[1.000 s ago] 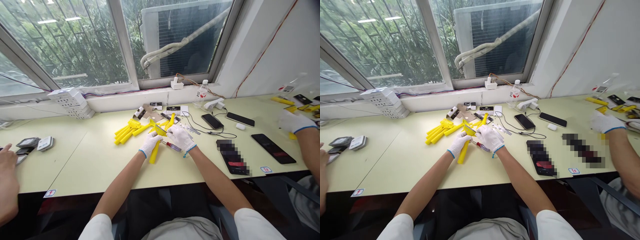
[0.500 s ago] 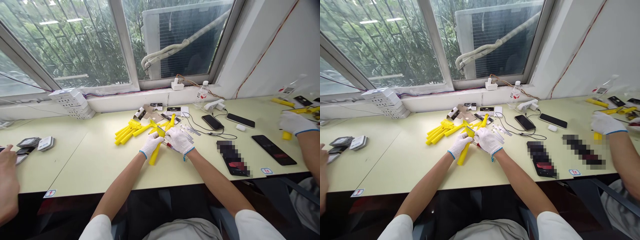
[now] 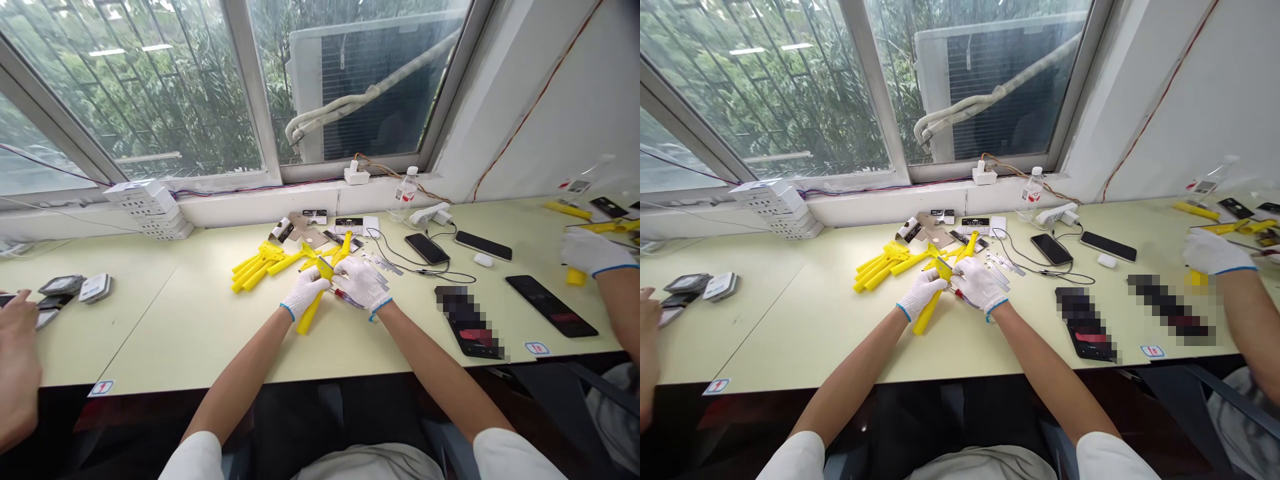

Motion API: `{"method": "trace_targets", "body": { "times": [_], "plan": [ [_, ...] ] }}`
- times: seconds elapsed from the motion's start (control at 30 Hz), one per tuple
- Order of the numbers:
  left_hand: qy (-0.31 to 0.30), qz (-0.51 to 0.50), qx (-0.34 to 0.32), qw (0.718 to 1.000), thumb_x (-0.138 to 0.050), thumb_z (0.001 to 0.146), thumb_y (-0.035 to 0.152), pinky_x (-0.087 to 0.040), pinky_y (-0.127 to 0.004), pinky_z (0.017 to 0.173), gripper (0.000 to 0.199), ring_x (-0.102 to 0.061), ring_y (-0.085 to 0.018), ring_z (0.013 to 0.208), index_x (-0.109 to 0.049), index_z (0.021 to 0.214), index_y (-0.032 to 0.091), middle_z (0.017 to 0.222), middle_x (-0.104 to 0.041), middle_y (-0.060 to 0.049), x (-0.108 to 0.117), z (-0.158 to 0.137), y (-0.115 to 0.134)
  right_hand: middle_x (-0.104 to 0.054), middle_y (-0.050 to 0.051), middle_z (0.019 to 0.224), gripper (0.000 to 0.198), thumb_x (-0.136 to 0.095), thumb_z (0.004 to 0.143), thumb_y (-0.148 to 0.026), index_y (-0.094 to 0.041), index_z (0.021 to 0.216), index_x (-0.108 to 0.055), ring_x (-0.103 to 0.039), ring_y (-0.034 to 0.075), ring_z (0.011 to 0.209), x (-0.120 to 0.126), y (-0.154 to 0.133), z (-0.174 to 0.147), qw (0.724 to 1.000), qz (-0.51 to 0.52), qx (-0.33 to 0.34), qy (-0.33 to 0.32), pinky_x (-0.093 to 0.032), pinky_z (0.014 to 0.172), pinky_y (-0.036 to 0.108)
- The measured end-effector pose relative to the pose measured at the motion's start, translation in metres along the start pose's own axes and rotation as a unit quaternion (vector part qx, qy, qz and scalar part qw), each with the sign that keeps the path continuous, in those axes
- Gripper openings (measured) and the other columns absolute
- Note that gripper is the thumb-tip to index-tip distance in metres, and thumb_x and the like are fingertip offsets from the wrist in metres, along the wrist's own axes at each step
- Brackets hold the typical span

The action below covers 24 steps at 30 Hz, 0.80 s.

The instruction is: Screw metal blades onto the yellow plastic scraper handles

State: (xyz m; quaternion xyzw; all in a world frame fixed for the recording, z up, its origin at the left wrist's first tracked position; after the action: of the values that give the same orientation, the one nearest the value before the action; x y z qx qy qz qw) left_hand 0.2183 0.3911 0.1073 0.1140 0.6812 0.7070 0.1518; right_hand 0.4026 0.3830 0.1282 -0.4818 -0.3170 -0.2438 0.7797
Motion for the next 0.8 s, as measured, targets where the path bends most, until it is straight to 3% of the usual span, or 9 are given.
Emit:
{"method": "trace_targets", "body": {
  "times": [0.07,0.13,0.27,0.47,0.63,0.8],
  "plan": [
    [-0.011,0.0,-0.001,1.0,-0.073,0.077,0.021,-0.056,-0.037,0.095,0.034,-0.074,-0.025,0.099,-0.082,0.109,0.017,0.11,-0.081,-0.008,0.001,0.0,0.0,-0.073,0.008,0.111,0.011,-0.073,0.099,-0.028,-0.018,0.102,-0.071,-0.068,0.021,0.107,-0.001,0.005,0.001,1.0,0.018,-0.011,0.02,-0.053,0.103,0.037],
    [-0.019,-0.002,0.0,1.0,-0.073,0.077,0.02,-0.057,-0.036,0.094,0.036,-0.074,-0.025,0.099,-0.083,0.111,0.018,0.11,-0.081,-0.008,0.003,0.0,-0.001,-0.073,0.007,0.114,0.02,-0.076,0.094,-0.032,-0.019,0.107,-0.07,-0.068,0.021,0.106,-0.002,0.01,0.001,0.998,0.051,-0.033,0.031,-0.052,0.098,0.035],
    [-0.042,0.019,0.002,0.999,-0.073,0.077,0.018,-0.056,-0.034,0.09,0.032,-0.072,-0.023,0.096,-0.084,0.106,0.018,0.107,-0.081,-0.007,0.008,0.001,-0.004,-0.074,0.006,0.118,0.032,-0.077,0.087,-0.033,-0.019,0.115,-0.068,-0.07,0.02,0.107,-0.002,0.014,0.0,0.991,0.11,-0.071,0.003,-0.053,0.097,0.033],
    [-0.06,0.035,0.007,0.998,-0.075,0.076,0.019,-0.054,-0.033,0.084,0.03,-0.069,-0.021,0.088,-0.084,0.104,0.016,0.106,-0.08,-0.009,0.014,0.004,-0.007,-0.078,0.005,0.106,0.025,-0.074,0.088,-0.029,-0.02,0.109,-0.064,-0.074,0.018,0.096,-0.001,0.009,-0.002,0.979,0.18,-0.075,-0.061,-0.056,0.089,0.03],
    [-0.093,0.027,0.014,0.995,-0.076,0.076,0.021,-0.052,-0.032,0.079,0.034,-0.066,-0.018,0.082,-0.085,0.109,0.018,0.103,-0.079,-0.007,0.014,0.001,-0.002,-0.08,0.007,0.105,0.028,-0.075,0.086,-0.024,-0.02,0.112,-0.067,-0.073,0.02,0.09,0.005,0.001,-0.004,0.976,0.18,-0.096,-0.081,-0.056,0.084,0.032],
    [-0.113,0.046,0.016,0.992,-0.075,0.077,0.022,-0.052,-0.032,0.077,0.031,-0.064,-0.018,0.08,-0.084,0.106,0.018,0.097,-0.077,-0.007,0.016,0.0,-0.001,-0.077,0.006,0.098,0.025,-0.079,0.093,-0.025,-0.015,0.116,-0.072,-0.072,0.018,0.086,0.009,-0.007,-0.006,0.976,0.169,-0.1,-0.098,-0.059,0.084,0.032]
  ]
}}
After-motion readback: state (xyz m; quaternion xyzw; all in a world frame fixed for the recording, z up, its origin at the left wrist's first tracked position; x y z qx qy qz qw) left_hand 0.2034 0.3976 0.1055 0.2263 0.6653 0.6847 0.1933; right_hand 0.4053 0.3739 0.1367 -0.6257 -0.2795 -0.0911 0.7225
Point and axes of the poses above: each hand's wrist, its own z-axis towards the middle knuckle, its own x-axis out of the back of the hand, y = z × x, the point moved 3 cm from there along z, towards the middle knuckle
